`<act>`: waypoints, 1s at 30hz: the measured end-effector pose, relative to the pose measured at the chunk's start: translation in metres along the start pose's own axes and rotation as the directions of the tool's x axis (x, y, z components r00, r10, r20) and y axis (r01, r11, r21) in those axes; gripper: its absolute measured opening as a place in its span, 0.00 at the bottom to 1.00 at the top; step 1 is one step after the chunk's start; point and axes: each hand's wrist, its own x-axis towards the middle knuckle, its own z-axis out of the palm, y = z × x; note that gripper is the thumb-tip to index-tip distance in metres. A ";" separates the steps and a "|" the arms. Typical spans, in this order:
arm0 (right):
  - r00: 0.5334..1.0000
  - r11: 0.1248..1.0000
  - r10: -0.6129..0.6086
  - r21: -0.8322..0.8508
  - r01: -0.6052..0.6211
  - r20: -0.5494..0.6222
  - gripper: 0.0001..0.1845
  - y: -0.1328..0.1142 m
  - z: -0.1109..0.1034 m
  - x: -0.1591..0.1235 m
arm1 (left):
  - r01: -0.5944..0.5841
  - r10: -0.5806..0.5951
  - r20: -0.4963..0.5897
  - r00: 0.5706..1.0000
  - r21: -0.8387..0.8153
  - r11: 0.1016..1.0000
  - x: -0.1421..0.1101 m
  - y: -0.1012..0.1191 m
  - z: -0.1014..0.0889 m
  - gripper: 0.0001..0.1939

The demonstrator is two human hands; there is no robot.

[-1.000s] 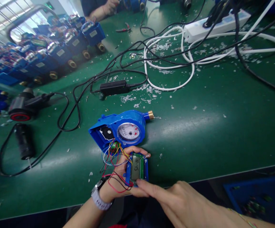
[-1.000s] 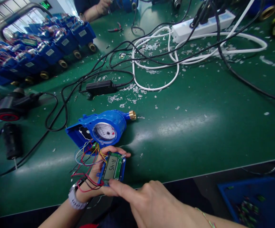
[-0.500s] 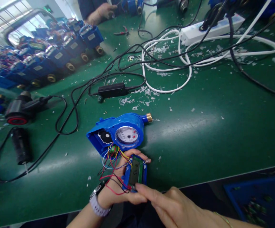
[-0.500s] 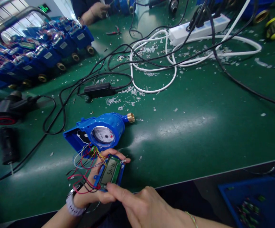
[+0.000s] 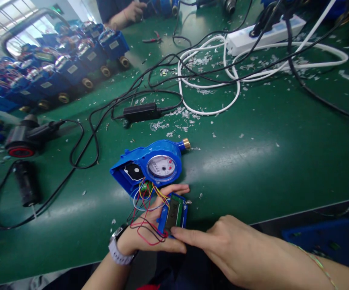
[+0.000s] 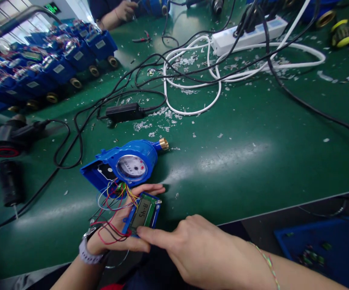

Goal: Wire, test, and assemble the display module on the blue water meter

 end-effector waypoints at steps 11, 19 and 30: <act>0.993 0.997 0.081 0.007 -0.081 -0.083 0.45 -0.015 0.005 -0.006 | -0.015 -0.033 -0.217 0.976 -0.217 0.976 0.005 -0.010 0.020 0.41; 0.984 0.981 0.114 0.170 -0.090 -0.138 0.41 -0.011 0.018 -0.008 | -0.026 -0.054 -0.251 0.966 -0.306 0.952 0.009 -0.008 0.026 0.42; 0.977 0.867 0.183 0.451 -0.213 0.110 0.30 -0.008 0.005 -0.003 | -0.040 -0.013 -0.196 0.981 -0.264 0.964 0.010 -0.006 0.022 0.44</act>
